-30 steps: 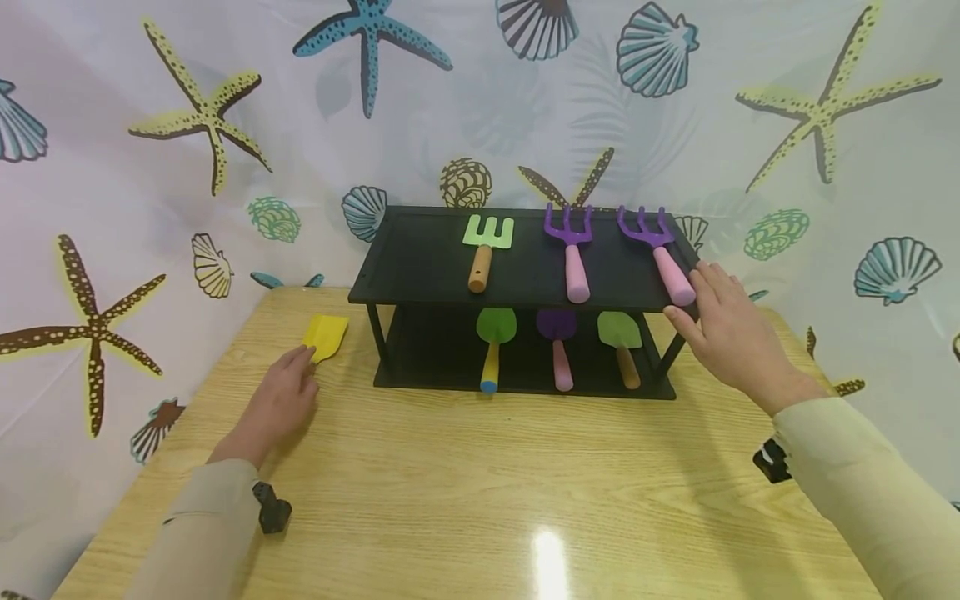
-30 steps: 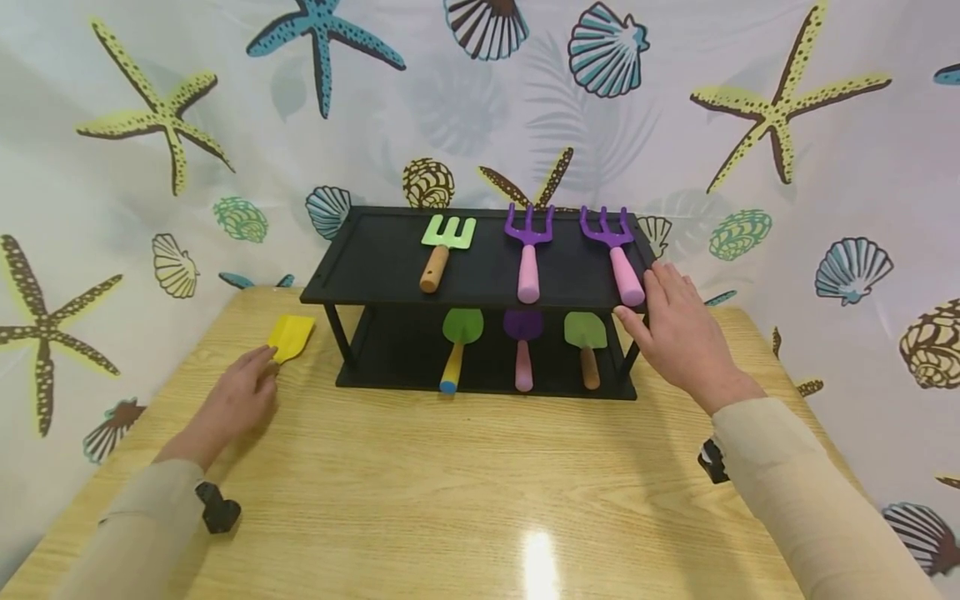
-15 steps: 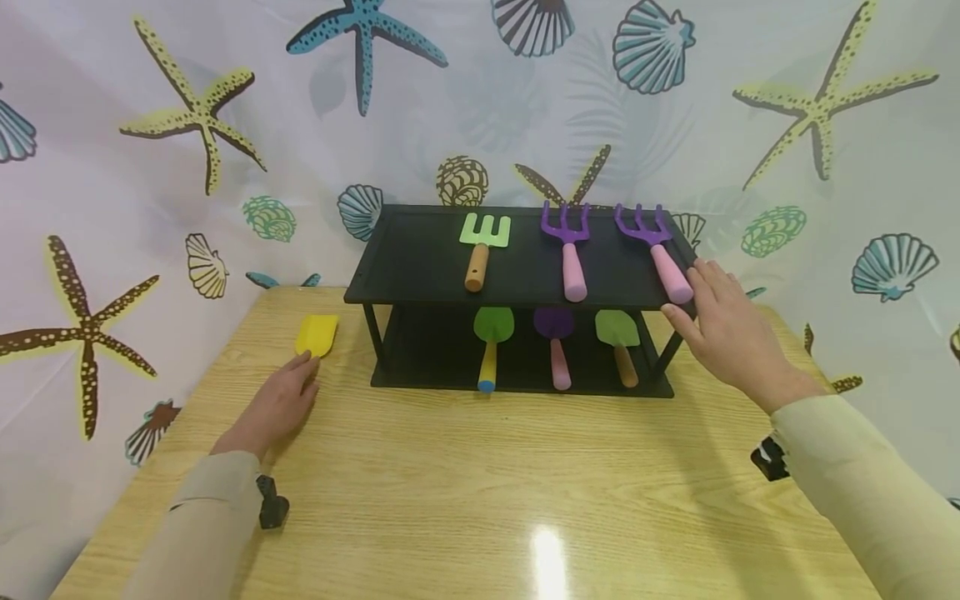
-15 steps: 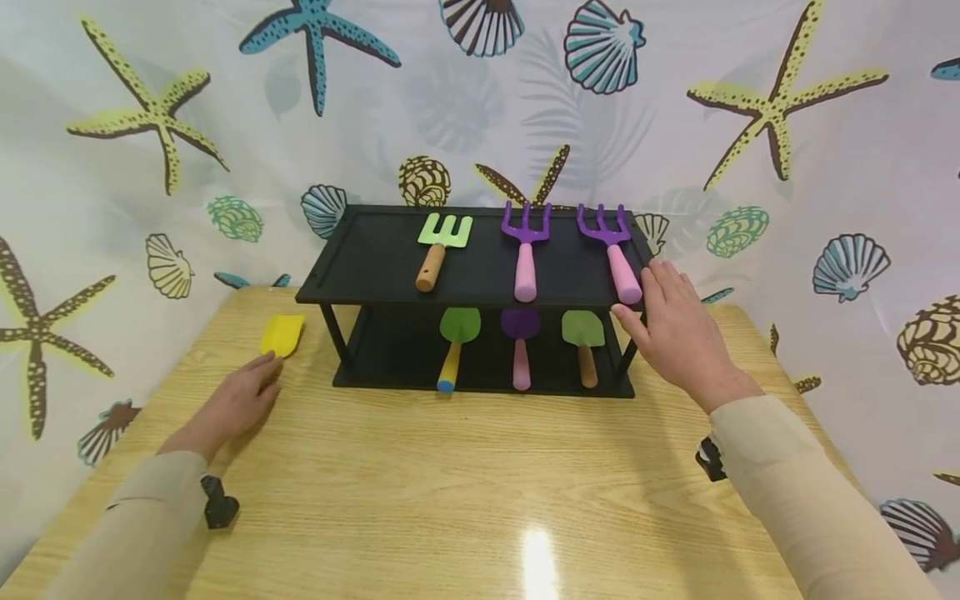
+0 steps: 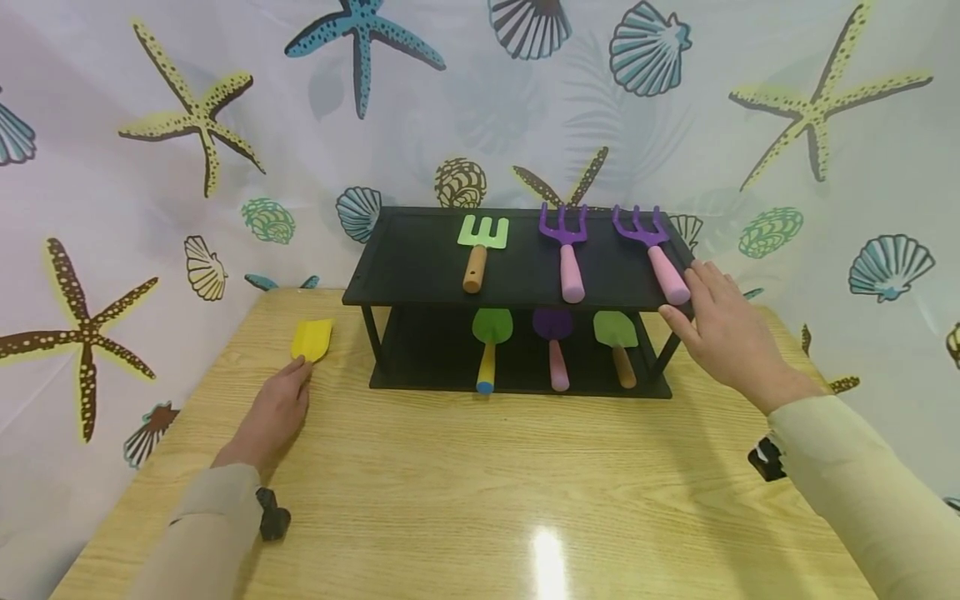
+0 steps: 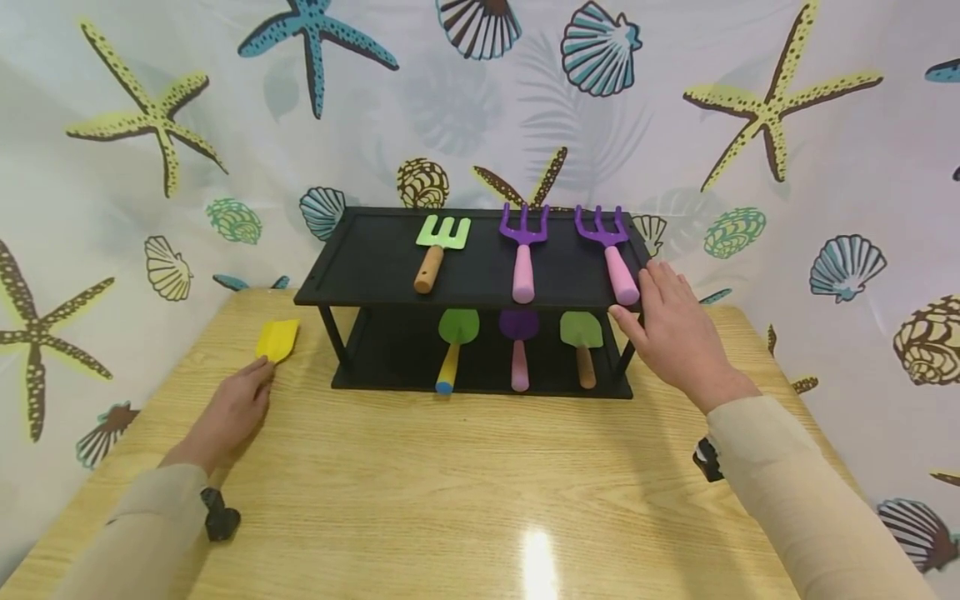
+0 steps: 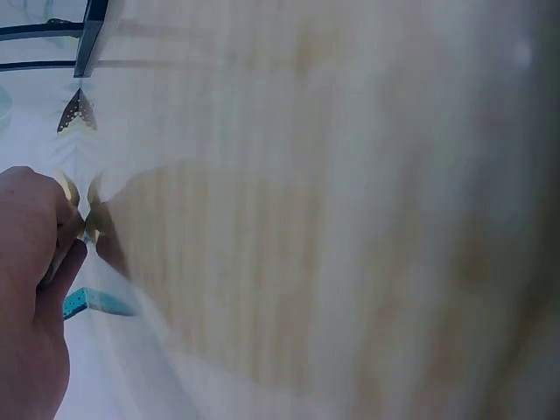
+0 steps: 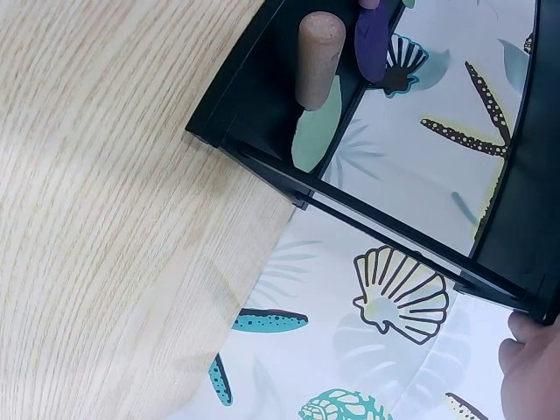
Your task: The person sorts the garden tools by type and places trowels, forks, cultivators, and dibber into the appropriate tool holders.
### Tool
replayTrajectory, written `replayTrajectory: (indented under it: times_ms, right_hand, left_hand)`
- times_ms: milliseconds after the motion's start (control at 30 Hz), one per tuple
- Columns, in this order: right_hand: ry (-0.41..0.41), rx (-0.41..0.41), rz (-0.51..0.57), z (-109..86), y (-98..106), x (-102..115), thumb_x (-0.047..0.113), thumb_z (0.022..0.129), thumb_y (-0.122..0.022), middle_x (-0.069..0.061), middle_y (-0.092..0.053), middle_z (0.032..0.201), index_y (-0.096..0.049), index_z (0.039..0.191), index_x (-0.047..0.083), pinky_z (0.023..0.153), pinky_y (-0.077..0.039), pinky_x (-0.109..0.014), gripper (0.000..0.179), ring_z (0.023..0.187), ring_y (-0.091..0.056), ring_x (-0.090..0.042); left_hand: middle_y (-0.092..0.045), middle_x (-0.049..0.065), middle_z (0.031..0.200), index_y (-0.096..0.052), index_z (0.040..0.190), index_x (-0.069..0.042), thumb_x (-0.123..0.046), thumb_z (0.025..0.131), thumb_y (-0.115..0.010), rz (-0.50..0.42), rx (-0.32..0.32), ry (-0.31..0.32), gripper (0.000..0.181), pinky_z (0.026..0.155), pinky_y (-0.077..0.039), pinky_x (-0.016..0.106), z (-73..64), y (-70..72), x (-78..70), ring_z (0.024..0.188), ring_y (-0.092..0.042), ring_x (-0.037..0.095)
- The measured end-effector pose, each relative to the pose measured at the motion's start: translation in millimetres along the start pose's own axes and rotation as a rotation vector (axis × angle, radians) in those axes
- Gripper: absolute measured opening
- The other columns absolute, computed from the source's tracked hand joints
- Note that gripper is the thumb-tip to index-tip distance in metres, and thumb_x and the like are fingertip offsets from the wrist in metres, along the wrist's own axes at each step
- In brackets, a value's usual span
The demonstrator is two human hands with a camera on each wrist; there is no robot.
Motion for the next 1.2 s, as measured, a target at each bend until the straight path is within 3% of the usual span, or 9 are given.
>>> replayTrajectory:
  times_ms: [267, 567, 700, 867, 967, 1200]
  right_hand:
    - [0.008, -0.008, -0.001, 0.4, -1.5, -0.1, 0.05, 0.106, -0.029, -0.035, -0.015, 0.159, -0.014, 0.153, -0.012, 0.126, -0.003, -0.054, 0.08, 0.15, -0.01, -0.048]
    - [0.011, -0.014, 0.005, 0.5, -1.8, -1.1, 0.05, 0.106, -0.029, -0.036, -0.016, 0.159, -0.015, 0.153, -0.012, 0.126, -0.004, -0.053, 0.079, 0.15, -0.011, -0.048]
    - [0.013, -0.018, 0.01, 1.0, -2.0, -1.5, 0.05, 0.106, -0.03, -0.036, -0.017, 0.159, -0.015, 0.153, -0.012, 0.126, -0.004, -0.053, 0.08, 0.15, -0.011, -0.048]
    - [0.017, -0.02, 0.009, 1.7, -2.7, -1.7, 0.05, 0.106, -0.029, -0.036, -0.016, 0.159, -0.015, 0.153, -0.012, 0.126, -0.004, -0.053, 0.08, 0.151, -0.01, -0.048]
    - [0.019, -0.019, 0.009, 1.9, -3.2, -2.0, 0.05, 0.106, -0.03, -0.035, -0.016, 0.159, -0.014, 0.153, -0.012, 0.126, -0.004, -0.053, 0.08, 0.151, -0.01, -0.048]
    - [0.011, -0.016, 0.009, 1.2, -3.3, -2.0, 0.051, 0.106, -0.03, -0.036, -0.016, 0.159, -0.015, 0.153, -0.012, 0.125, -0.005, -0.055, 0.08, 0.15, -0.01, -0.048]
  left_hand:
    - [-0.043, 0.038, 0.143, -0.048, 0.135, 0.016, 0.003, 0.099, -0.046, 0.021, -0.002, 0.013, 0.039, 0.103, -0.045, 0.06, -5.4, 0.7, -2.1, 0.129, -0.047, 0.053]
    - [-0.041, 0.036, 0.147, -0.049, 0.136, 0.014, 0.001, 0.1, -0.046, 0.017, 0.012, -0.009, 0.039, 0.104, -0.045, 0.059, -12.8, 8.7, -15.7, 0.13, -0.047, 0.052]
    - [-0.046, 0.035, 0.143, -0.052, 0.133, 0.014, 0.004, 0.097, -0.052, 0.039, -0.035, -0.079, 0.037, 0.099, -0.049, 0.058, -19.4, 14.5, -25.0, 0.125, -0.053, 0.051]
    - [-0.057, 0.036, 0.13, -0.06, 0.123, 0.015, 0.011, 0.088, -0.062, 0.063, -0.194, -0.238, 0.035, 0.086, -0.056, 0.054, -33.3, 24.9, -39.4, 0.11, -0.063, 0.05]
    - [-0.06, 0.036, 0.125, -0.062, 0.12, 0.015, 0.014, 0.083, -0.066, 0.071, -0.257, -0.306, 0.037, 0.082, -0.058, 0.053, -43.2, 29.6, -45.4, 0.105, -0.065, 0.049]
    - [-0.06, 0.033, 0.128, -0.061, 0.122, 0.014, 0.014, 0.081, -0.07, 0.091, -0.24, -0.327, 0.042, 0.082, -0.058, 0.049, -61.1, 33.0, -52.2, 0.108, -0.066, 0.046]
Point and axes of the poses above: each hand's wrist, its own z-axis towards the middle knuckle, its own y-axis out of the back of the hand, x = y × z, the point moved 7 cm from there along z, towards the middle knuckle
